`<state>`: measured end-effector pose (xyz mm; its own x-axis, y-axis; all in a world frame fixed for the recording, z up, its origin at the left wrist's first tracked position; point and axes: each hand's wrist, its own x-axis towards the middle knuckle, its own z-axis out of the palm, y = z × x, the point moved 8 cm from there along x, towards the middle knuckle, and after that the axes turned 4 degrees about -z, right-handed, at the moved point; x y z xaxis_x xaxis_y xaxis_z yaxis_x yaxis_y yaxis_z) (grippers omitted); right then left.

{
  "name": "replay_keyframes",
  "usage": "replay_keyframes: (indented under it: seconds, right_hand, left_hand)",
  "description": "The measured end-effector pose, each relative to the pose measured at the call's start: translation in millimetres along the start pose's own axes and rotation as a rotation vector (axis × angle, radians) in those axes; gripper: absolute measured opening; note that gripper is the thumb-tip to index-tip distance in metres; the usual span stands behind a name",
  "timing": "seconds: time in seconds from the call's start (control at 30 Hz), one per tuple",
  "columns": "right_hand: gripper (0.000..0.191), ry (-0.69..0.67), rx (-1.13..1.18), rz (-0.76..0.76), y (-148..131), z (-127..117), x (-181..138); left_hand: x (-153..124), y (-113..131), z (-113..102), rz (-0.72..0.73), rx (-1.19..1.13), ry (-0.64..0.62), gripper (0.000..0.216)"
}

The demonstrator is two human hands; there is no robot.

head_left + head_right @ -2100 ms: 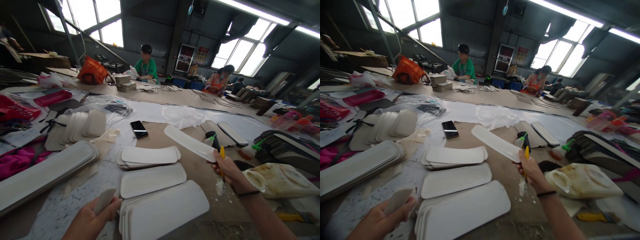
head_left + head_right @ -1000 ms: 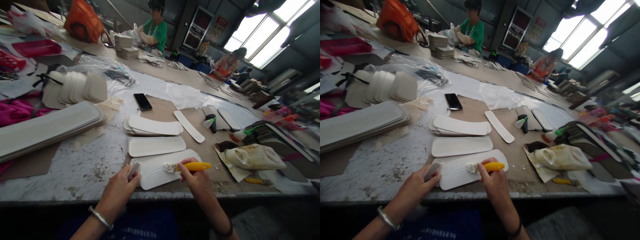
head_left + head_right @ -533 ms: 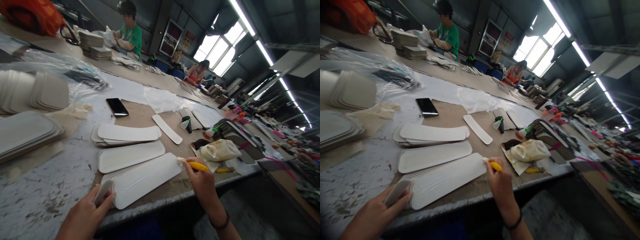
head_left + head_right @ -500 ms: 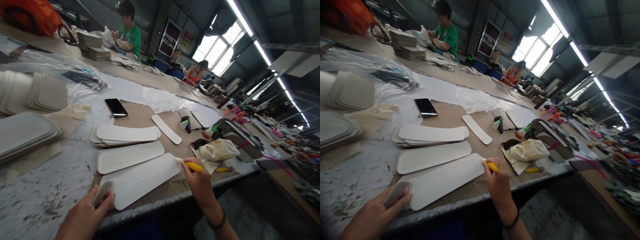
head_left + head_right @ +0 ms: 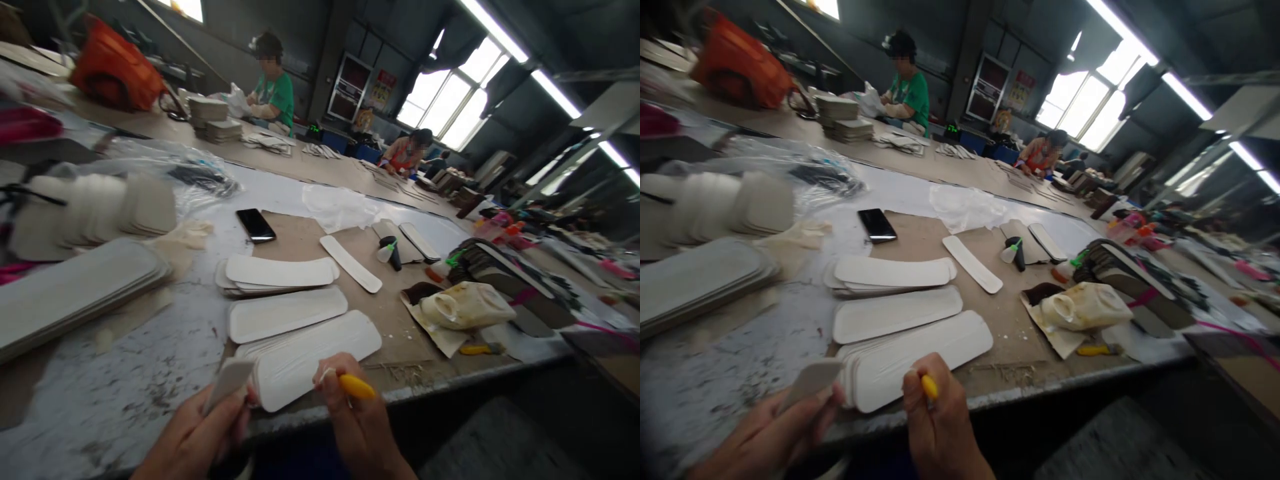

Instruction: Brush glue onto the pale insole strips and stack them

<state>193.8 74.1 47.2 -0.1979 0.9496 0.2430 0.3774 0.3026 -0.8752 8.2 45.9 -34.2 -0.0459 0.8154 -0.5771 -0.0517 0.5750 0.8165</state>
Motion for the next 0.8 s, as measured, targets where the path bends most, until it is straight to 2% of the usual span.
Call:
replay_keyframes:
  seconds: [0.07,0.13,0.23,0.33,0.4,0.53,0.63,0.8]
  right_hand:
    - [0.031,-0.025,0.064,0.077,5,10,8]
    - [0.029,-0.129,0.151,0.158,10,30,15]
    - [0.031,-0.294,0.294,0.311,14,57,16]
    - [0.031,-0.313,0.339,0.365,13,65,16]
    - [0.026,-0.29,0.297,0.297,9,61,18]
    - [0.026,-0.18,0.179,0.134,5,47,25]
    - [0.029,-0.153,0.267,0.217,13,47,24]
    - [0.04,-0.205,0.532,0.411,29,60,11]
  left_hand:
    - [-9,5,21,-0.062,-0.127,-0.156,0.045]
    - [-14,12,34,-0.039,-0.166,-0.237,0.047]
    - [-15,14,43,0.016,-0.149,-0.302,0.047]
    - [-14,14,45,0.058,-0.15,-0.316,0.048]
    - [-14,14,42,0.073,-0.171,-0.299,0.045]
    - [-15,12,32,0.048,-0.261,-0.183,0.045]
    - [-15,8,29,0.011,-0.345,-0.105,0.043]
    - [-13,5,31,0.006,-0.423,0.066,0.046]
